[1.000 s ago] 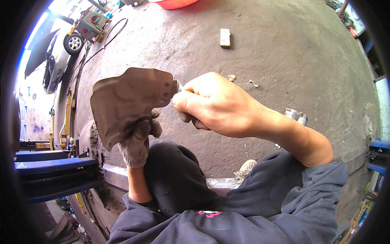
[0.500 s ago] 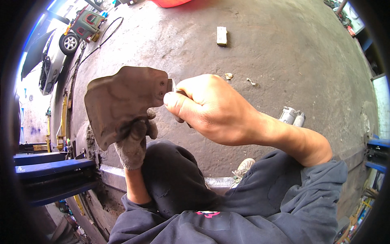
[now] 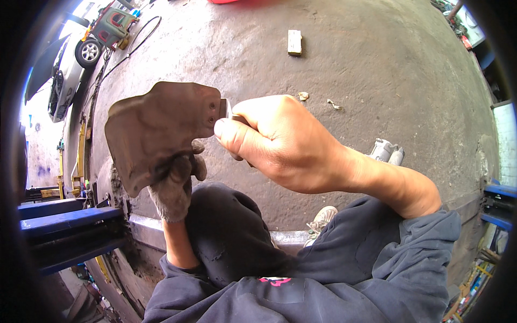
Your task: The person sits on the floor in a garage and assembles a metal part by attaching a smaller bracket using bolts and a wrench. They pick up the components, align them, and tighten the bolts to secure the assembly.
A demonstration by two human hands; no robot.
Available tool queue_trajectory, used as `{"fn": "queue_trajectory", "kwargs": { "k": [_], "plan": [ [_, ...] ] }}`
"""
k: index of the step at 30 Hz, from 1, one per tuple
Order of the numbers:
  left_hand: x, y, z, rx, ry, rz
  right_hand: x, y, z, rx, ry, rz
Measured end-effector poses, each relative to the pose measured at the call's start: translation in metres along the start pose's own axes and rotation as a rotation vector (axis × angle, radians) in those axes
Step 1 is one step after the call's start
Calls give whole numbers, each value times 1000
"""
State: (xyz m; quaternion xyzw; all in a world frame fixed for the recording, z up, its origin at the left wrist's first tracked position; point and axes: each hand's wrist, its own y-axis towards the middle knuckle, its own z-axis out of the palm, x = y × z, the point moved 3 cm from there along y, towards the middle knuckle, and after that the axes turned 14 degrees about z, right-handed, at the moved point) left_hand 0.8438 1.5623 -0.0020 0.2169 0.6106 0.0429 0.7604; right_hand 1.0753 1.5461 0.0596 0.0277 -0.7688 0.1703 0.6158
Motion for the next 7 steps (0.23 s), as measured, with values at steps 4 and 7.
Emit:
{"fn": "queue_trajectory", "kwargs": {
  "k": [4,7],
  "plan": [
    [3,1,-3,6,-33,44,-1,2,-1,19,-20,-20],
    [1,1,-5,7,12,8,-5,5,3,9,0,-83]
  ]
}}
